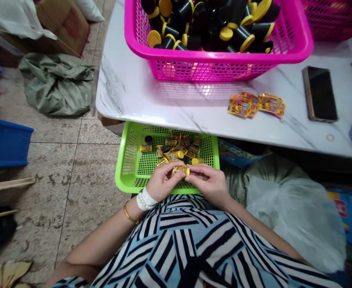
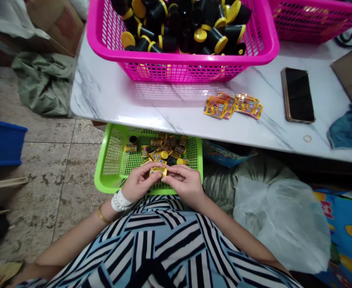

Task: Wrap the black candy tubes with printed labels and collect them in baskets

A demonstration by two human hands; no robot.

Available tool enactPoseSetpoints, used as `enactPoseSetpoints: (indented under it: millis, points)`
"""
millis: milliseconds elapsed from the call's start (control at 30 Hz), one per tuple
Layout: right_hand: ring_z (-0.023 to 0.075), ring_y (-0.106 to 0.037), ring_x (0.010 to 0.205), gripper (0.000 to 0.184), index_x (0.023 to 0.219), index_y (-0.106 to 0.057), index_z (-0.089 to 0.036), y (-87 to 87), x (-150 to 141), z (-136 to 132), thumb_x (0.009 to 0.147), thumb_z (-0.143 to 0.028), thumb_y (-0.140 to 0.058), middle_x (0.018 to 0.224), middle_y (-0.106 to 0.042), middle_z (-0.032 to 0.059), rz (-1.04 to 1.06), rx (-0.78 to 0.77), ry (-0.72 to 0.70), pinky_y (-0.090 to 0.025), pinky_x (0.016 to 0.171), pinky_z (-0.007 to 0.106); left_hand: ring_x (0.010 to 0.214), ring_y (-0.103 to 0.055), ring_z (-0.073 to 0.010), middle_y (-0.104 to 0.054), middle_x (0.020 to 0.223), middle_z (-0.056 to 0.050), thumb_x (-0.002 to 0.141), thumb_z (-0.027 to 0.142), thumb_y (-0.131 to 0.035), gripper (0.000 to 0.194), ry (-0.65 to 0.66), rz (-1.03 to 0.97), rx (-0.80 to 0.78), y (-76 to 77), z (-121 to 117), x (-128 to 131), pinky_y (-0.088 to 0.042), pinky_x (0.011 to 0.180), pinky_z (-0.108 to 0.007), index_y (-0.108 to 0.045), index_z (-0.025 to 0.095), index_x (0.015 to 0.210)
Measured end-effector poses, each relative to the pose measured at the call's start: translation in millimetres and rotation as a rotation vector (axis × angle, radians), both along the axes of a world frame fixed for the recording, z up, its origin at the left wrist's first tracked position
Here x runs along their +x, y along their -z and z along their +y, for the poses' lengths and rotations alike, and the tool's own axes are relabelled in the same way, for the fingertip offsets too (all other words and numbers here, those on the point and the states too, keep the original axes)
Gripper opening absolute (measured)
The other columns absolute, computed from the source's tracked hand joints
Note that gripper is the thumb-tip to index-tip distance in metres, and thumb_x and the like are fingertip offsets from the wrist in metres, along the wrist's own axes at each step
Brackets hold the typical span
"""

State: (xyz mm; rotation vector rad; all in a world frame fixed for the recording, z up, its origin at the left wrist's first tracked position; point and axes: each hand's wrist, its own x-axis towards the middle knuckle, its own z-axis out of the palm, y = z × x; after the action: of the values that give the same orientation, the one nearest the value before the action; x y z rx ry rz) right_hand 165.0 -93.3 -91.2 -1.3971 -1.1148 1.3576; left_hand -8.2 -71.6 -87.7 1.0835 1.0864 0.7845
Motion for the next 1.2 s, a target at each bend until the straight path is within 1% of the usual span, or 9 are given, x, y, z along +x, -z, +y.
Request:
enactPoseSetpoints:
  millis: [200,300,433,600,800,933,1067,1133,1200]
  points:
    - [0.0121,-0.066,0.06,0.032,0.097,-0.073,-0.018,13.1,1.3,10.2,0.07,-0.032,-0.082,0.073,-0.07,0.0016,0.198,-0.167,-0.022,-0.06,0.063,0.027,0.053,-0.058,-0.0101,-0.064,0.068,0.0,0.082,0.045,-0.067,0.046,0.022,-0.216,-0.291,9.6,8.3,-4.4,-0.046,0.052,-0.021,-0.058,0.015,0.116]
    - [0.0143,-0.068,0.077,0.037,0.105,-0.073,-0.022,17.5,8.7,14.0,0.07,-0.029,-0.082,0.09,-0.07,0.0036,0.222,-0.107,-0.131,-0.059,0.074,0.03,0.045,-0.055,-0.007,-0.066,0.066,-0.002,0.079,0.048,-0.071,0.042,0.037,-0.272,-0.451,8.6,11.0,-5.7,-0.042,0.044,-0.017,-0.062,0.012,0.099]
    - [0.0162,-0.065,0.088,0.018,0.088,-0.078,-0.024,23.8,14.5,15.9,0.071,-0.03,-0.082,0.092,-0.066,0.0044,0.174,0.022,-0.184,-0.058,0.08,0.031,0.031,-0.047,-0.0062,-0.063,0.053,-0.001,0.08,0.055,-0.066,0.044,0.036,-0.33,-0.596,6.8,9.6,0.0,-0.033,0.031,-0.014,-0.06,0.012,0.089]
    - [0.0132,-0.067,0.075,0.019,0.092,-0.076,-0.028,28.4,13.3,15.0,0.074,-0.031,-0.08,0.101,-0.059,0.0018,0.41,-0.066,-0.106,-0.064,0.06,0.03,0.028,-0.041,-0.0038,-0.063,0.052,0.003,0.074,0.048,-0.075,0.041,0.019,-0.5,-0.659,1.8,10.0,6.0,-0.033,0.029,-0.013,-0.056,0.015,0.089]
    - [0.0104,-0.067,0.059,0.012,0.085,-0.074,-0.022,18.0,5.7,6.7,0.075,-0.027,-0.079,0.095,-0.057,0.0011,0.383,0.018,-0.072,-0.065,0.052,0.029,0.021,-0.031,-0.0032,-0.053,0.04,0.008,0.072,0.056,-0.072,0.045,0.027,-0.352,-0.599,-5.3,12.2,12.1,-0.025,0.023,-0.013,-0.05,0.018,0.073]
    - [0.0108,-0.065,0.057,0.008,0.083,-0.075,-0.02,-13.6,12.9,19.4,0.082,-0.027,-0.072,0.087,-0.064,0.0035,-0.045,0.289,-0.113,-0.059,0.05,0.024,0.02,-0.031,-0.0057,-0.051,0.036,0.007,0.077,0.068,-0.058,0.05,0.058,-0.141,-0.568,-3.0,10.6,12.8,-0.023,0.023,-0.014,-0.05,0.018,0.079]
    - [0.0155,-0.066,0.07,0.016,0.099,-0.076,-0.021,-63.4,53.5,66.2,0.088,-0.023,-0.065,0.078,-0.069,0.0055,-0.684,0.723,0.031,-0.056,0.067,0.027,0.025,-0.045,-0.0124,-0.06,0.045,0.004,0.078,0.069,-0.055,0.073,0.114,0.168,-0.349,3.6,13.1,11.7,-0.029,0.025,-0.017,-0.041,0.016,0.126]
    - [0.0166,-0.063,0.066,0.026,0.111,-0.073,-0.02,-78.9,77.8,97.3,0.088,-0.028,-0.065,0.075,-0.068,0.0054,-0.956,0.718,0.156,-0.053,0.066,0.029,0.026,-0.046,-0.0131,-0.062,0.048,0.004,0.077,0.067,-0.057,0.081,0.085,0.25,-0.251,4.4,13.8,11.3,-0.03,0.026,-0.018,-0.034,0.016,0.136]
    - [0.018,-0.064,0.067,0.022,0.104,-0.076,-0.021,-80.3,95.5,126.8,0.085,-0.03,-0.068,0.075,-0.07,0.005,-1.135,0.66,0.151,-0.052,0.067,0.03,0.027,-0.046,-0.012,-0.062,0.051,0.003,0.077,0.066,-0.057,0.079,0.059,0.239,-0.219,4.7,14.3,10.6,-0.031,0.027,-0.018,-0.038,0.015,0.135]
